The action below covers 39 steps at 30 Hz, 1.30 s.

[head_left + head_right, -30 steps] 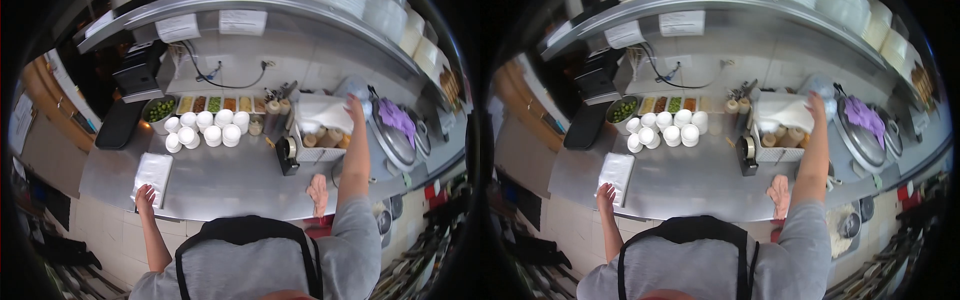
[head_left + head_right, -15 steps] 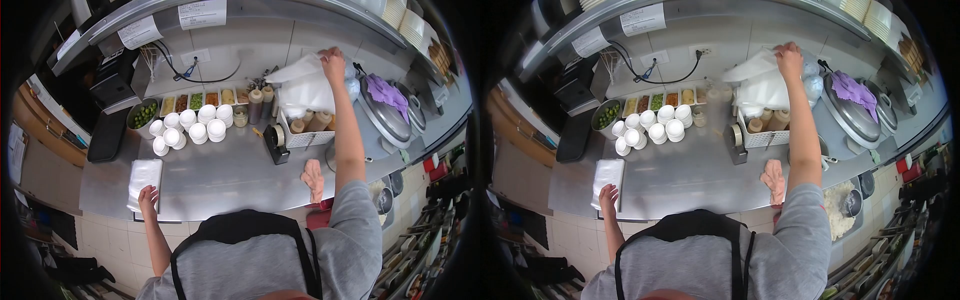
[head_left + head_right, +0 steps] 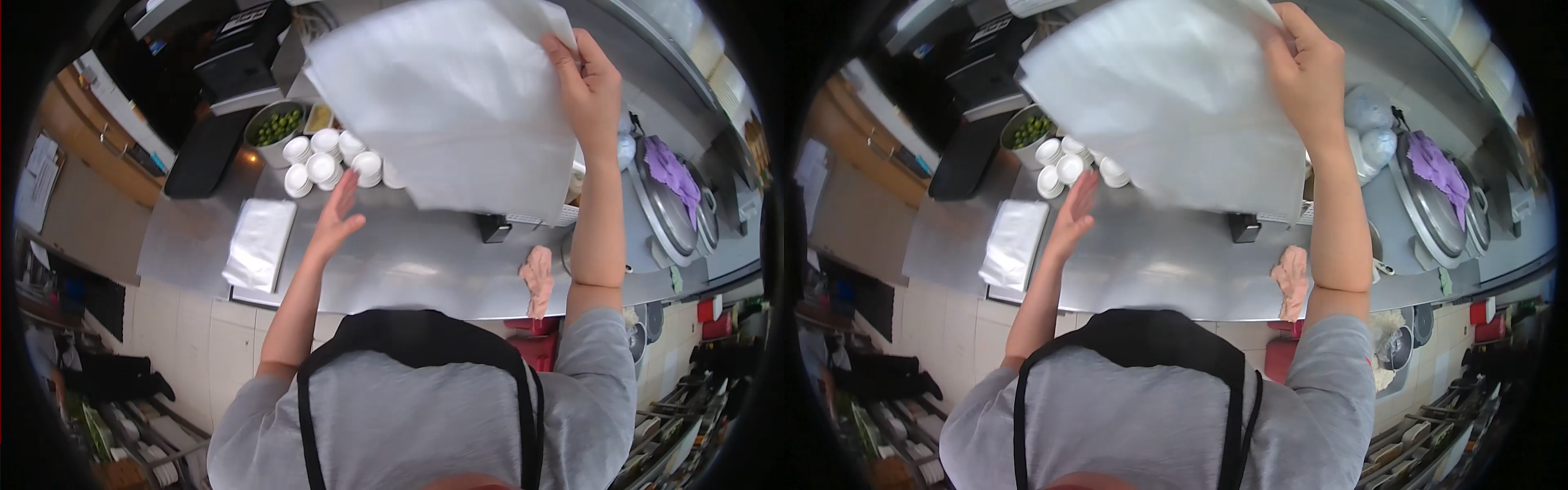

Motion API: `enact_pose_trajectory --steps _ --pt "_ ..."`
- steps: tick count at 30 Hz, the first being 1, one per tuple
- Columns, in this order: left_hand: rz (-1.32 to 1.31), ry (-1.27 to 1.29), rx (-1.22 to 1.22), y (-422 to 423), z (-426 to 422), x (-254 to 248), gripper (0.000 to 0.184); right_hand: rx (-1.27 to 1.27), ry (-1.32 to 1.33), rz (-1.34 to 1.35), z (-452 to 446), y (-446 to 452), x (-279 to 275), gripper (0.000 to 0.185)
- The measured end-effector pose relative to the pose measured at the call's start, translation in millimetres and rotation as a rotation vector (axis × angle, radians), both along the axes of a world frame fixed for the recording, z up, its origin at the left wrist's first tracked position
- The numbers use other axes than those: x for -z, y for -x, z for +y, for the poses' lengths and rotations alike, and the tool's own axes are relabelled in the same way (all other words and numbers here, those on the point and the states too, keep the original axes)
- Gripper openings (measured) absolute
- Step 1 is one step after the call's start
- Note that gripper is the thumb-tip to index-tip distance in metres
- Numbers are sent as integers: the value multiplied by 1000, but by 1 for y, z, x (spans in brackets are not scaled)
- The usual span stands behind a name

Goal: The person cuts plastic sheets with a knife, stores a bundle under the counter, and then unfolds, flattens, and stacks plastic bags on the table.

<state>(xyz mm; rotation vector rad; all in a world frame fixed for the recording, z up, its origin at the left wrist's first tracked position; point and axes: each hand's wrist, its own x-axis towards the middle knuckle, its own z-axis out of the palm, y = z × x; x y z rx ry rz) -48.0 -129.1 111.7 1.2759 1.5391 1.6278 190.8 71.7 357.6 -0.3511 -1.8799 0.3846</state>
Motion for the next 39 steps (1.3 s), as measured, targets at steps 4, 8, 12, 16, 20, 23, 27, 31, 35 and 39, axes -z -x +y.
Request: enact_pose_trajectory --steps 4,8,12,16,20,23,27,31,35,39 --pt "-498 -288 283 -14 -19 -31 92 -81 190 -23 6 39 49 15" --pt "-778 -121 88 -24 -16 -45 60 81 187 -164 29 83 145 25" --pt "-746 43 -2 -22 -5 -25 41 95 138 -293 -34 84 215 43" --pt "-580 127 -37 -31 -5 -15 38 -333 777 -260 -115 93 234 48" --pt "-571 84 147 -18 -8 -1 38 -444 856 -129 -128 94 246 53" --pt "-764 95 146 -16 -12 -6 31 -441 923 -142 -129 92 248 54" --pt "-906 87 127 -16 -16 -3 28 -426 913 -163 -130 91 251 56" --pt "-817 80 192 -10 -16 13 30 -423 940 -137 -133 91 255 57" --pt "-488 135 96 -28 -16 11 24 -364 944 -93 -149 90 241 59" --pt "-123 92 -30 -40 -6 24 22 -300 873 -130 -151 94 249 55"
